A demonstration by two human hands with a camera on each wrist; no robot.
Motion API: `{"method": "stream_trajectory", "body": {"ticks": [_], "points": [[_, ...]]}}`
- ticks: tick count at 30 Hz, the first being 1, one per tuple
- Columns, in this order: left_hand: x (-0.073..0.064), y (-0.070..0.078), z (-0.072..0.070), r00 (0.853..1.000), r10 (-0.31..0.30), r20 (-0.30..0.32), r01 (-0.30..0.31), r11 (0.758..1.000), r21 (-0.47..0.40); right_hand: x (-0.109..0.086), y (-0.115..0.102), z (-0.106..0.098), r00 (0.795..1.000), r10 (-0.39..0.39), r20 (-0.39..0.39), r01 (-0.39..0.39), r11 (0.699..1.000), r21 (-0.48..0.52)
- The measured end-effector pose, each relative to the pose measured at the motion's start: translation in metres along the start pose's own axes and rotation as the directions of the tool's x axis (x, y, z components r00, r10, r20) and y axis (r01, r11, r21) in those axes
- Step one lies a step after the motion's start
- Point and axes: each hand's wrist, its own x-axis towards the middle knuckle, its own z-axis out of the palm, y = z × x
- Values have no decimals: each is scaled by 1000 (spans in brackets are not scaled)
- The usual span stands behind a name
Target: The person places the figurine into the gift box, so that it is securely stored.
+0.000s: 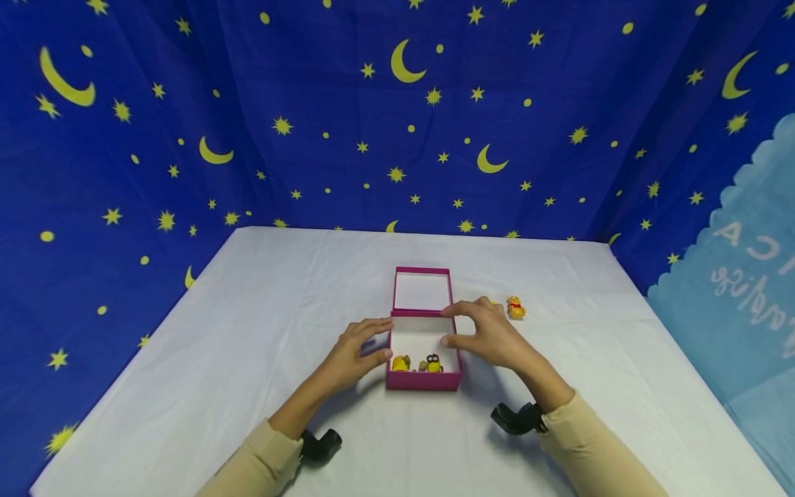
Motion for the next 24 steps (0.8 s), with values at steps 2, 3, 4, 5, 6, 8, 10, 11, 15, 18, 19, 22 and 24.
{"method": "stream_trajectory", "body": {"ticks": [2, 3, 4, 5, 6, 8, 10, 11, 15, 18, 19, 22, 24], "points": [[0, 0, 0, 1000, 4, -4, -4, 1000, 3, 1, 1, -1, 1000, 7, -17, -7, 1000, -1], [0, 0, 1, 1000, 4, -6, -4, 1000, 2, 1, 1, -1, 1000, 6, -25, -6, 1000, -3], [0, 0, 1, 1000, 2, -7, -2, 1000, 0, 1, 2, -1, 999, 6, -33, -6, 1000, -3], [0, 0, 1, 1000, 3, -8, -3, 1000, 1, 2, 2, -1, 999, 8, -42, -8, 1000, -2], [0, 0, 1, 1000, 1, -8, -1, 1000, -3, 2, 2, -1, 999, 8, -51, -8, 1000, 1], [0, -1, 1, 1000, -5, -7, 4, 1000, -5, 3, 3, -2, 998, 6, -64, -5, 1000, 10], [0, 0, 1, 1000, -12, -5, 12, 1000, -13, 3, 3, -3, 997, 6, -76, -4, 1000, 19], [0, 0, 1, 1000, -12, -5, 12, 1000, -12, 3, 3, -3, 997, 6, -82, -4, 1000, 22], [1, 0, 1, 1000, -15, -3, 15, 1000, -14, 3, 4, -4, 995, 13, -98, -9, 999, 45], [1, 0, 0, 1000, -18, 0, 18, 1000, -18, 3, 4, -5, 994, 31, -104, -24, 997, 68], [1, 0, 1, 1000, -19, 0, 19, 1000, -21, 4, 4, -5, 994, 36, -105, -28, 997, 74], [0, 0, 0, 1000, -19, 1, 19, 1000, -15, 4, 4, -5, 992, 47, -116, -37, 996, 86], [0, 0, 0, 1000, -14, -3, 14, 1000, -15, 5, 4, -6, 991, 50, -127, -39, 995, 90]]}}
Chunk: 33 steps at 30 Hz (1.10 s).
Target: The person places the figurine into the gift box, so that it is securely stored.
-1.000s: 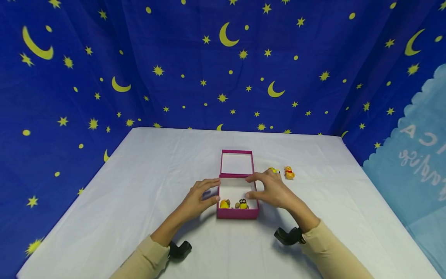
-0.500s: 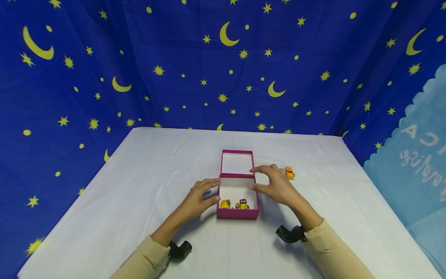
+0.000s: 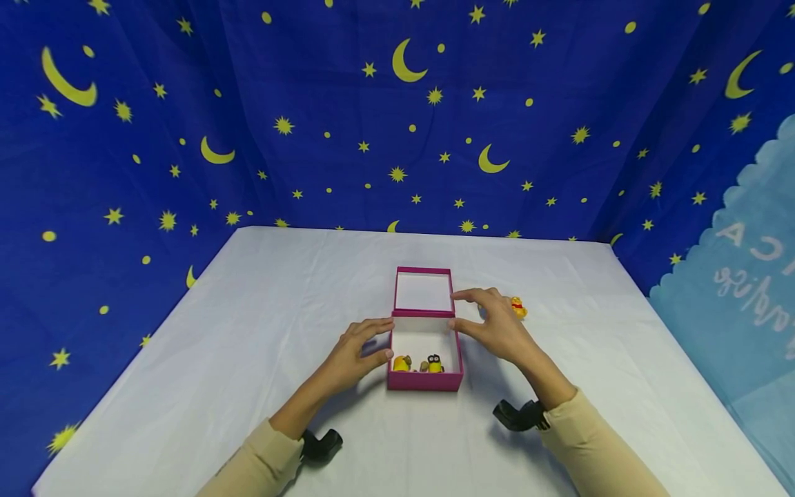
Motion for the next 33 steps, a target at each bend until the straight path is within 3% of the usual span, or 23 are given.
{"method": "stream_trajectory", "body": {"ticks": [8, 16, 33], "points": [[-1, -3, 2, 998, 52, -38, -51, 998, 24, 1, 3, -1, 999, -3, -33, 3, 1000, 22], [0, -1, 1, 1000, 12, -10, -12, 1000, 6, 2, 8, -2, 997, -29, -68, 32, 999, 37], [0, 0, 0, 1000, -7, 10, 7, 1000, -8, 4, 14, -5, 995, -7, -103, 12, 999, 49]]}}
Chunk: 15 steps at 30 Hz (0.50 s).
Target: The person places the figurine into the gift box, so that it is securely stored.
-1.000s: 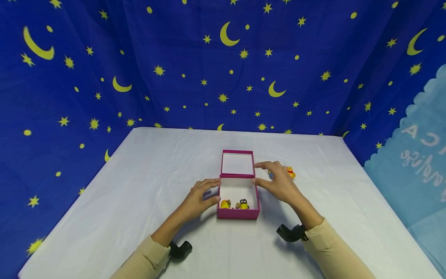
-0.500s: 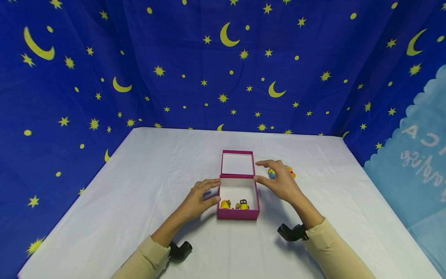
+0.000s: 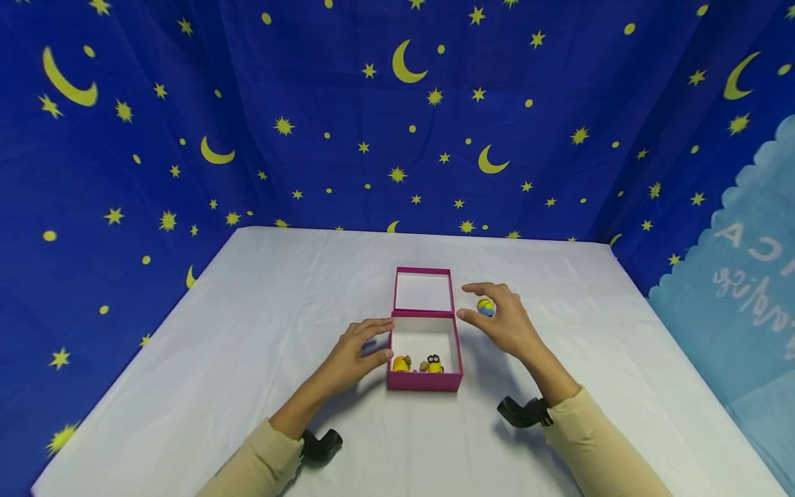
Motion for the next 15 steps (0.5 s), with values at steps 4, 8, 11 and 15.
{"method": "stream_trajectory", "body": {"ticks": [4, 8, 11, 15], "points": [[0, 1, 0, 1000, 7, -5, -7, 1000, 13, 0, 1, -1, 1000, 10, 3, -10, 1000, 0], [-1, 1, 0, 1000, 4, -3, -4, 1000, 13, 0, 3, -2, 1000, 19, 1, -19, 1000, -1], [-1, 1, 0, 1000, -2, -1, 2, 1000, 8, 0, 5, -2, 1000, 19, -4, -19, 1000, 0], [-1, 1, 0, 1000, -8, -1, 8, 1000, -2, 1, 8, -2, 1000, 30, -6, -30, 1000, 0]]}}
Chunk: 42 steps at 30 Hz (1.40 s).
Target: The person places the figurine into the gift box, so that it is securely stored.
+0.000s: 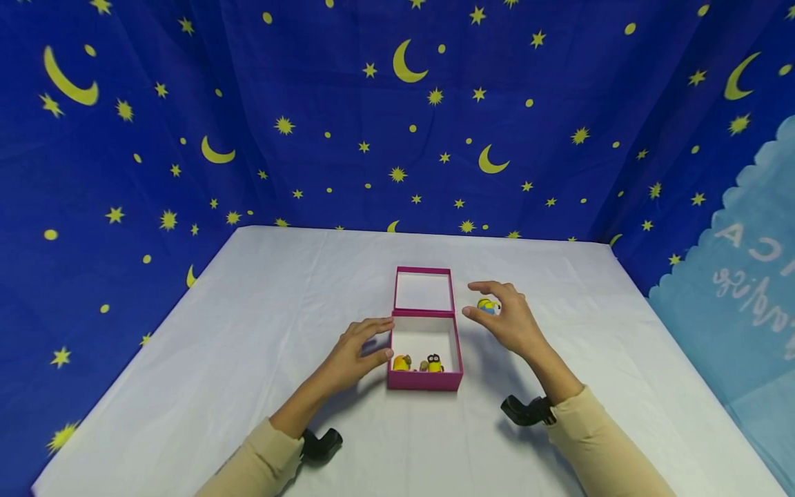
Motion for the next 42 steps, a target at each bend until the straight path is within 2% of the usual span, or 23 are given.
{"method": "stream_trajectory", "body": {"ticks": [7, 18, 25, 35, 42], "points": [[0, -1, 1, 1000, 3, -9, -3, 1000, 7, 2, 4, 0, 999, 38, 5, -38, 999, 1], [-1, 1, -1, 1000, 0, -2, 0, 1000, 11, 2, 9, -1, 999, 31, -20, -31, 1000, 1], [0, 0, 0, 999, 33, -22, -33, 999, 17, 3, 13, -2, 998, 54, -10, -54, 999, 2], [0, 0, 0, 999, 35, -20, -35, 999, 21, 4, 21, -4, 996, 85, 1, -85, 996, -15], [-1, 2, -1, 1000, 23, -18, -23, 1000, 15, 6, 28, -5, 997, 76, -11, -76, 997, -2]]}}
